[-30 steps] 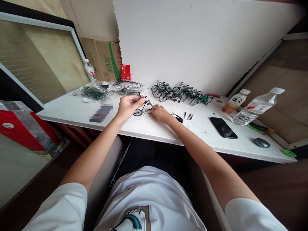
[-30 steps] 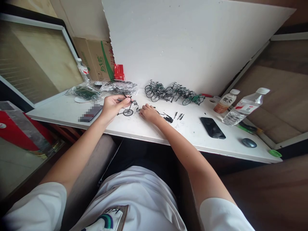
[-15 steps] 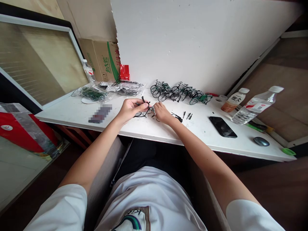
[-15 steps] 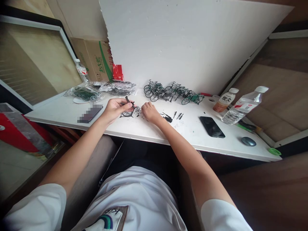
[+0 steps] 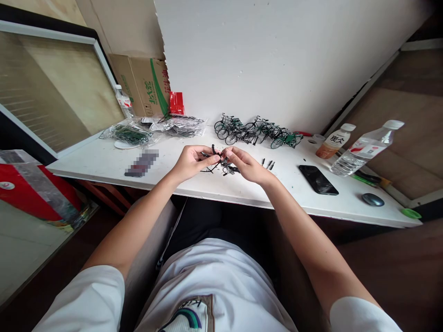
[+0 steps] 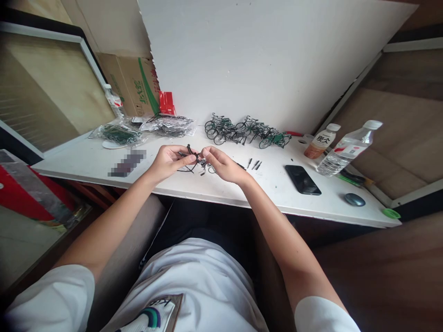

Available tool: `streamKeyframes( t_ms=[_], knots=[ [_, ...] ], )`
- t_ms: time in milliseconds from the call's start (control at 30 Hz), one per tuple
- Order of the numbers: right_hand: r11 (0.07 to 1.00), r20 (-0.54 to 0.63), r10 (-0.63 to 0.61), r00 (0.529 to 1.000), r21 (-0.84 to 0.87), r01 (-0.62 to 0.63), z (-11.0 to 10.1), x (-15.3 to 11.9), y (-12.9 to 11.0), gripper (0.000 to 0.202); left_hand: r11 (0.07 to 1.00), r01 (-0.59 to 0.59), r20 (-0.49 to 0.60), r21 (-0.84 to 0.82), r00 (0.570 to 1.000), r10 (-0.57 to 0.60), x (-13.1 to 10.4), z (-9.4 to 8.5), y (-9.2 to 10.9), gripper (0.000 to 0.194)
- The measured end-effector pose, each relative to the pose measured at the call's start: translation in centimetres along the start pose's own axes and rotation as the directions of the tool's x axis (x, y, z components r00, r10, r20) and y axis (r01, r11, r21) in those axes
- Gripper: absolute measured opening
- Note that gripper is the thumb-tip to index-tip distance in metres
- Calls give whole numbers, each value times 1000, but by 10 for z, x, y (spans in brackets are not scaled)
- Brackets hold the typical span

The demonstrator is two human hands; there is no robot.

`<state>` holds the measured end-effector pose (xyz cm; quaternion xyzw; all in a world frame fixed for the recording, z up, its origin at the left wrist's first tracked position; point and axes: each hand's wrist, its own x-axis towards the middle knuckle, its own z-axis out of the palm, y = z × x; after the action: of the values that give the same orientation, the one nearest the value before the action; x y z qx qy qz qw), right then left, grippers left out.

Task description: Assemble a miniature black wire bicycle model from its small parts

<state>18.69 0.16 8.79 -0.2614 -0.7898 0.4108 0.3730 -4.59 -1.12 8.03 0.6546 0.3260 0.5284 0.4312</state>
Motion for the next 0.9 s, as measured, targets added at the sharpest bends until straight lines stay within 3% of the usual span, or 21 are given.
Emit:
streamKeyframes(
  t_ms=[433,633,900],
  knots=[
    [989,79,8,997,-148,3,-4,-8,-10,48,999,20,36,-48,999,-18,-3,6,4,52],
    [979,44,8,999,-206,1,-1,-9,-14,49,997,45,2,-61,999,-45,-3,9,1,55],
    [953,-78,-91,993,-297,64,9,-9,-12,41,996,19,-47,-87,999,-23,-3,16,-4,55]
  ],
)
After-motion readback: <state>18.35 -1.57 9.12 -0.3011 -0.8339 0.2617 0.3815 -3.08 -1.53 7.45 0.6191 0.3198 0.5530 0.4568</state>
